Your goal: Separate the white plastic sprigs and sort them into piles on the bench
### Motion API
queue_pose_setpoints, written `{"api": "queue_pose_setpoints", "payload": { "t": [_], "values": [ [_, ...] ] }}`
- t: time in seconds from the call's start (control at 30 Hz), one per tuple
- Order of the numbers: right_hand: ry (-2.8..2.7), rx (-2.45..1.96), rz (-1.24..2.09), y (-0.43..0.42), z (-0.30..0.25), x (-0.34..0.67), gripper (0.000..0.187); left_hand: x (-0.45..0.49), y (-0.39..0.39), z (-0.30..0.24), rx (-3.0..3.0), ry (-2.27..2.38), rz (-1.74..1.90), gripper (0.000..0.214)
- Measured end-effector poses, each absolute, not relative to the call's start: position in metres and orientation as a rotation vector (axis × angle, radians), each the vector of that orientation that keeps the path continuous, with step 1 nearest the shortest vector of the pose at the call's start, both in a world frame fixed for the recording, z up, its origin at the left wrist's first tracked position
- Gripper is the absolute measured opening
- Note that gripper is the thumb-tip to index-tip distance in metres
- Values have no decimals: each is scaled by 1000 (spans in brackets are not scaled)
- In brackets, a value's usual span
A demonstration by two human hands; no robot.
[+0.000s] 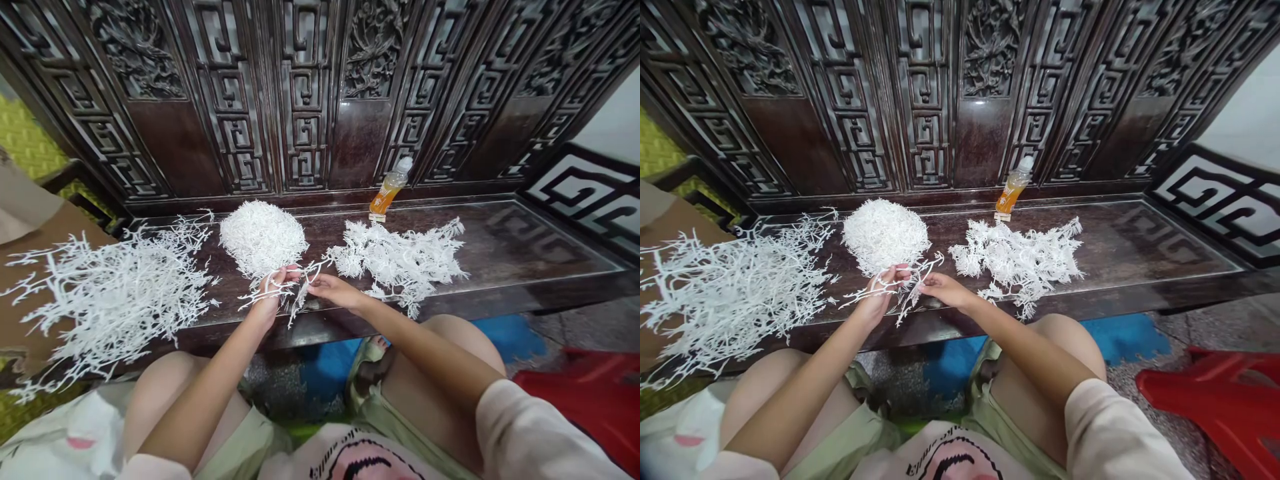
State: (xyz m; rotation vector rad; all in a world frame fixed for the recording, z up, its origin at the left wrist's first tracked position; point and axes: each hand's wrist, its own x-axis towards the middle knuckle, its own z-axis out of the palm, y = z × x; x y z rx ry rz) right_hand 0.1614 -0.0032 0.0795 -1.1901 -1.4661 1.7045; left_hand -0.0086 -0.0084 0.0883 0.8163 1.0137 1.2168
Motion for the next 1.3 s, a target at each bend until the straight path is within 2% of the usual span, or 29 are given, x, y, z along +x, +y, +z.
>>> {"api": "queue_pose_setpoints", "payload": {
  "t": [0.2, 0.43, 0.83, 1.3],
  "values": [
    [-1442, -1274, 1689, -7, 85, 158, 33, -8, -8, 87, 812, 1028, 1201, 39],
    [-1379, -1188, 1844, -8, 92, 157, 34, -11, -5, 88, 798, 1028, 1160, 39],
    [-1472, -1206, 1785, -6, 100, 162, 38, -20, -2, 90, 816, 971, 1133, 30],
    [-1576, -1179, 1798, -10, 104, 162, 35, -20, 1, 86, 698, 1069, 1118, 34]
  ]
}}
